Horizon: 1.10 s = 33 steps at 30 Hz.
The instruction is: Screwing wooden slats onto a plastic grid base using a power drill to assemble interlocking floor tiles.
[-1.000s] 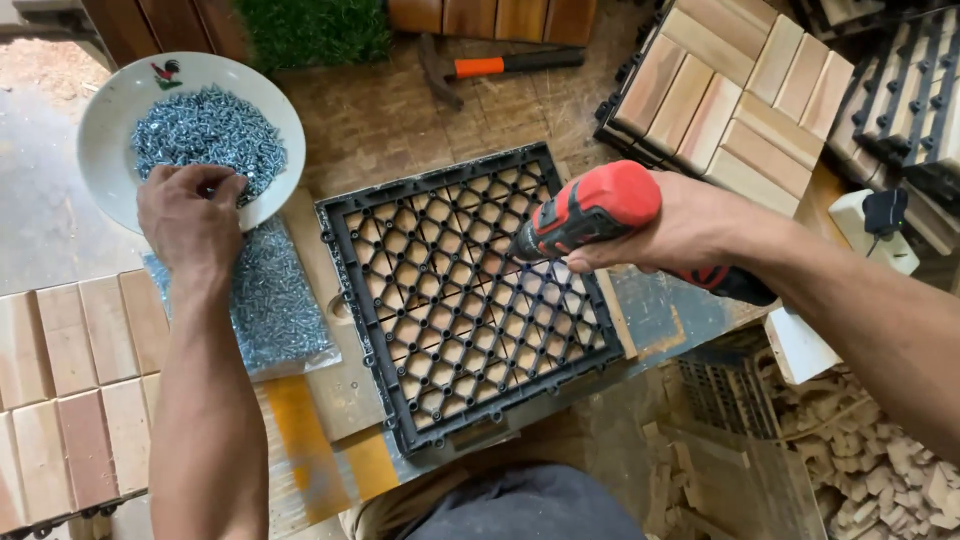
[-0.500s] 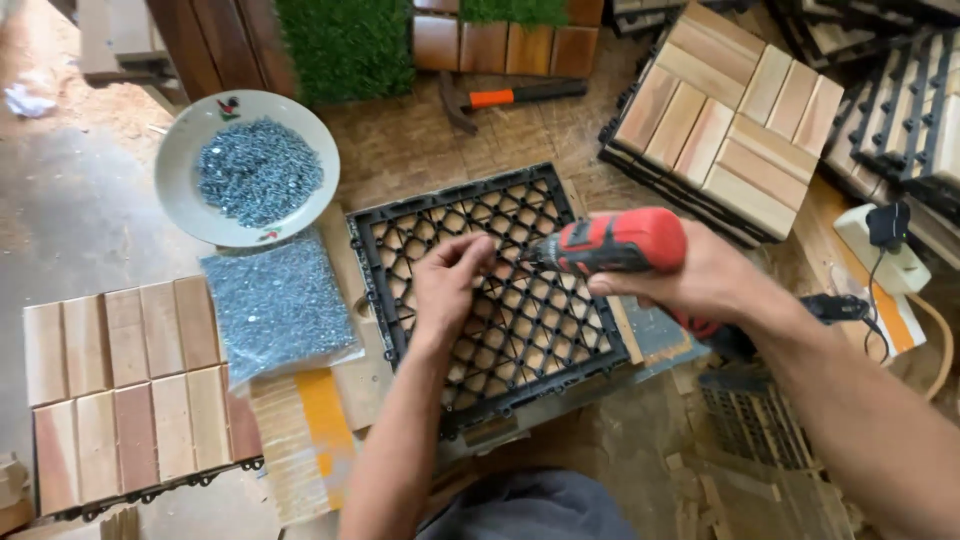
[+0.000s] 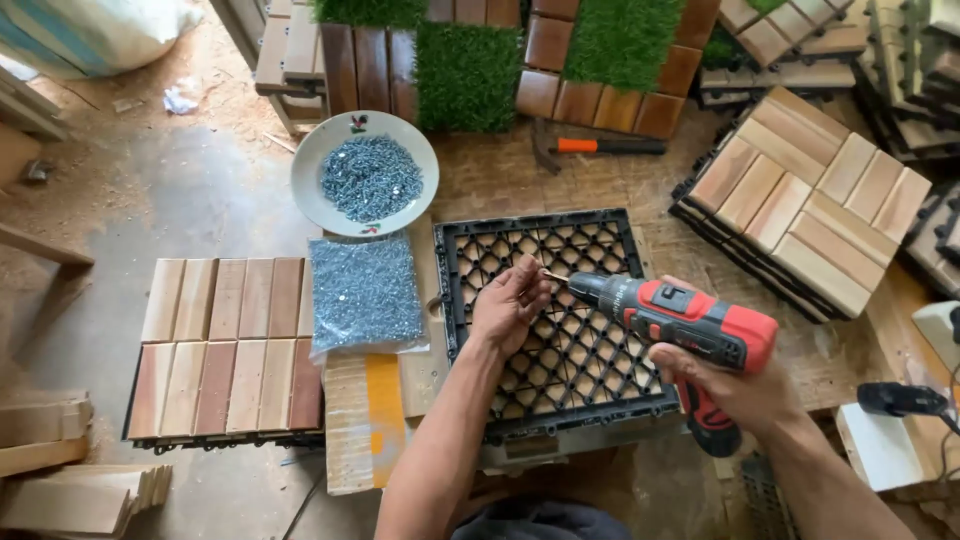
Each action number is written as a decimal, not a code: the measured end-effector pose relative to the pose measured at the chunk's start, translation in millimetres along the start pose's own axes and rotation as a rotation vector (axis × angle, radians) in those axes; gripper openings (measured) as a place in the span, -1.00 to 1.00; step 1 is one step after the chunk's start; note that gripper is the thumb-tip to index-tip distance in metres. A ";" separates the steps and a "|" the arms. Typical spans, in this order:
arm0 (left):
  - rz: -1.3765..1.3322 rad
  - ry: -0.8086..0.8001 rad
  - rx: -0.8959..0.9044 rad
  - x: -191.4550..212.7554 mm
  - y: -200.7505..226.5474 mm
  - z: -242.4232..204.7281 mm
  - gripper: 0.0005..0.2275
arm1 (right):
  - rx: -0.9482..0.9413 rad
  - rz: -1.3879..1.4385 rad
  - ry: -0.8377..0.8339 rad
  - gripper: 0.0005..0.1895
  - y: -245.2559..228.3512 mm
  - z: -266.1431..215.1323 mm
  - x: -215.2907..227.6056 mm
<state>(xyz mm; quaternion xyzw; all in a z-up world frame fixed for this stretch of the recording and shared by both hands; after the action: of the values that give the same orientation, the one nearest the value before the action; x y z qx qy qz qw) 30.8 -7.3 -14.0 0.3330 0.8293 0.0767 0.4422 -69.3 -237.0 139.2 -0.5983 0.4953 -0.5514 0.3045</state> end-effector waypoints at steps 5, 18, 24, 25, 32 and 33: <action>-0.051 0.007 0.050 1.8 -9.6 6.6 -0.80 | 0.212 -0.044 -0.012 -0.61 -38.3 -4.5 -20.6; 0.037 -0.004 0.154 -7.4 -24.2 2.1 -0.75 | 0.636 -0.411 -0.001 -0.19 -74.8 -7.0 -8.3; -0.127 0.024 0.054 -25.2 -11.5 -3.0 -0.75 | 0.484 -0.345 0.040 -0.16 -64.5 2.7 -7.7; -0.131 0.029 0.047 -24.3 -9.1 -6.7 -0.75 | 0.488 -0.343 0.031 -0.16 -60.5 3.3 -5.5; -0.261 -0.026 0.077 -28.0 -0.4 -21.0 -0.79 | 0.506 -0.369 -0.027 -0.11 -51.3 0.9 -16.1; -0.282 -0.029 0.077 -29.5 2.7 -22.5 -0.79 | 0.476 -0.341 -0.018 -0.08 -50.6 1.6 -18.3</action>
<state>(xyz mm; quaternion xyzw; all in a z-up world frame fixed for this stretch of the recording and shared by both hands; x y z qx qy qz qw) 25.8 -19.8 20.7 0.2307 0.8637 -0.0229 0.4474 -53.0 -204.0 178.4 -0.5897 0.2415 -0.6899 0.3435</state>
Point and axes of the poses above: each hand's wrist, its own z-axis towards the middle knuckle, its own x-axis out of the back of the hand, y = z × x, the point moved 4 cm from there along z, towards the middle knuckle, and after that the axes turned 8 degrees about y, right-handed, at the moved point
